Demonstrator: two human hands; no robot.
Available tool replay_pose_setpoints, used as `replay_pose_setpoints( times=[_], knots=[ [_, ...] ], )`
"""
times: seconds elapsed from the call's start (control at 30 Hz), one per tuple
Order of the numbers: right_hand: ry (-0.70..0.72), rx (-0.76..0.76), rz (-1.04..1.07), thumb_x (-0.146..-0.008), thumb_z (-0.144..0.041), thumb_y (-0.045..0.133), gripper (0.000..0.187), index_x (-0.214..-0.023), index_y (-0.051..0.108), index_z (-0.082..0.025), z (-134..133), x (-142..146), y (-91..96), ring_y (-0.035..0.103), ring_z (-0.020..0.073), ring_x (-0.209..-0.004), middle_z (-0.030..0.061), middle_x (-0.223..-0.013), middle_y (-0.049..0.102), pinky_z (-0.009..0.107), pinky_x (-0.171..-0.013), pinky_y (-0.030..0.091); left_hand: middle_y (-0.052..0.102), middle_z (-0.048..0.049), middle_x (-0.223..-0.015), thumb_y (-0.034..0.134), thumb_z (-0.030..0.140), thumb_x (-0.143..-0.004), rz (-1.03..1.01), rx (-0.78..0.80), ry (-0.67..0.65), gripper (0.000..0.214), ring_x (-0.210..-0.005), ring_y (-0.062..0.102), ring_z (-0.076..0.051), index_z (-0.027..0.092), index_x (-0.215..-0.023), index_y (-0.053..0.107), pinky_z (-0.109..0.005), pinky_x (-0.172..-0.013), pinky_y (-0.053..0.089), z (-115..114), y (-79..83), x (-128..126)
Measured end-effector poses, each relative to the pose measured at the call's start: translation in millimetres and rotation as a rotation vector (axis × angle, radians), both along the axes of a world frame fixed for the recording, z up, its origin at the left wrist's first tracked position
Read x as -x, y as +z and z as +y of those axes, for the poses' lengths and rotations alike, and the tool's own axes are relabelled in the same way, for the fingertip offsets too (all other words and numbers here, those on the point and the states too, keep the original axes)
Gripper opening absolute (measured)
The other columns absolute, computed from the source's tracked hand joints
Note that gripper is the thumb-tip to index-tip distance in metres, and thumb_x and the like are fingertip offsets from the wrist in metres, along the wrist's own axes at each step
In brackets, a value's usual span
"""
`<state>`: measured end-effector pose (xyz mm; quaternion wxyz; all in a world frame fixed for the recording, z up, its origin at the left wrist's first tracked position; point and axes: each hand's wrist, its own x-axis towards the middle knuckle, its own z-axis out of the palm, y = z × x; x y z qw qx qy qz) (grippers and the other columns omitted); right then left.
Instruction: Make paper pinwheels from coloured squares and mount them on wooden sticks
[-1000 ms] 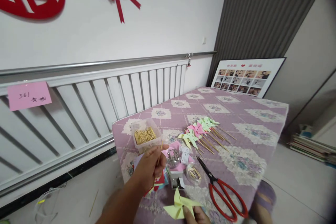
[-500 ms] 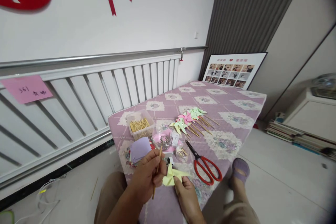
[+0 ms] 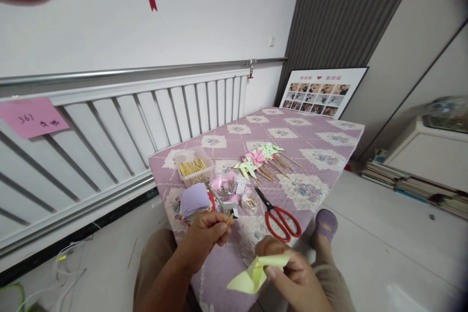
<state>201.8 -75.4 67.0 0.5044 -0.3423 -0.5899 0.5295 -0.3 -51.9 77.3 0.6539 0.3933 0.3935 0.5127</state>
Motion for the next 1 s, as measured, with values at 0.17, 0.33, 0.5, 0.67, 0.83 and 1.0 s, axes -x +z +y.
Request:
replay_pose_setpoints(
  times=[0.17,0.33,0.5,0.67,0.83,1.0],
  knots=[
    [0.054,-0.307,-0.208,-0.081,-0.017,0.055,0.01,-0.072,0.058,-0.02,-14.7,16.3,31.6,0.057,0.0145,-0.067,0.002,-0.071,0.058,0.025,-0.061,0.046,0.057,0.0011,-0.061,0.078,0.036,-0.063,-0.142,0.026,-0.1,0.028,-0.048,0.045,-0.006,0.014,-0.075,0.065,-0.02,-0.047,0.03,-10.0,-6.6,-19.2],
    [-0.045,-0.369,-0.255,-0.081,-0.013,0.053,0.01,-0.075,0.056,-0.02,-19.4,21.6,29.5,0.057,0.0139,-0.068,0.0022,-0.074,0.059,0.024,-0.061,0.046,0.06,-0.0005,-0.063,0.081,0.033,-0.062,-0.251,0.088,-0.157,0.026,-0.052,0.05,-0.008,0.014,-0.074,0.068,-0.02,-0.05,0.034,-22.2,-8.7,-26.4],
    [-0.066,-0.407,-0.268,-0.082,-0.01,0.051,0.013,-0.079,0.057,-0.021,-23.9,20.0,30.8,0.058,0.014,-0.07,0.0021,-0.076,0.058,0.024,-0.061,0.047,0.062,-0.0008,-0.064,0.082,0.028,-0.06,-0.319,0.074,-0.15,0.019,-0.054,0.052,-0.009,0.017,-0.07,0.07,-0.021,-0.052,0.037,-29.9,-2.6,-26.9],
    [-0.075,-0.454,-0.301,-0.081,-0.007,0.051,0.015,-0.08,0.056,-0.021,-26.4,20.3,33.1,0.058,0.0136,-0.071,0.0017,-0.077,0.058,0.023,-0.06,0.047,0.058,-0.0002,-0.061,0.084,0.027,-0.056,-0.281,0.048,-0.146,0.019,-0.053,0.05,-0.009,0.018,-0.066,0.07,-0.021,-0.051,0.037,-34.2,11.1,-26.4],
    [-0.083,-0.482,-0.337,-0.082,-0.006,0.051,0.016,-0.083,0.056,-0.022,-28.4,22.3,33.6,0.058,0.0136,-0.071,0.0016,-0.078,0.057,0.024,-0.061,0.047,0.058,-0.0016,-0.068,0.082,0.027,-0.059,-0.259,-0.031,-0.147,0.015,-0.062,0.051,-0.011,0.019,-0.064,0.071,-0.023,-0.058,0.04,-35.4,12.1,-23.8],
    [-0.097,-0.557,-0.382,-0.083,-0.008,0.053,0.015,-0.085,0.056,-0.022,-29.6,23.7,34.8,0.058,0.0127,-0.071,0.001,-0.078,0.057,0.023,-0.061,0.047,0.058,-0.0009,-0.066,0.08,0.025,-0.061,-0.257,-0.046,-0.185,0.011,-0.059,0.051,-0.01,0.019,-0.065,0.072,-0.022,-0.055,0.039,-36.5,10.1,-21.1]
  ],
)
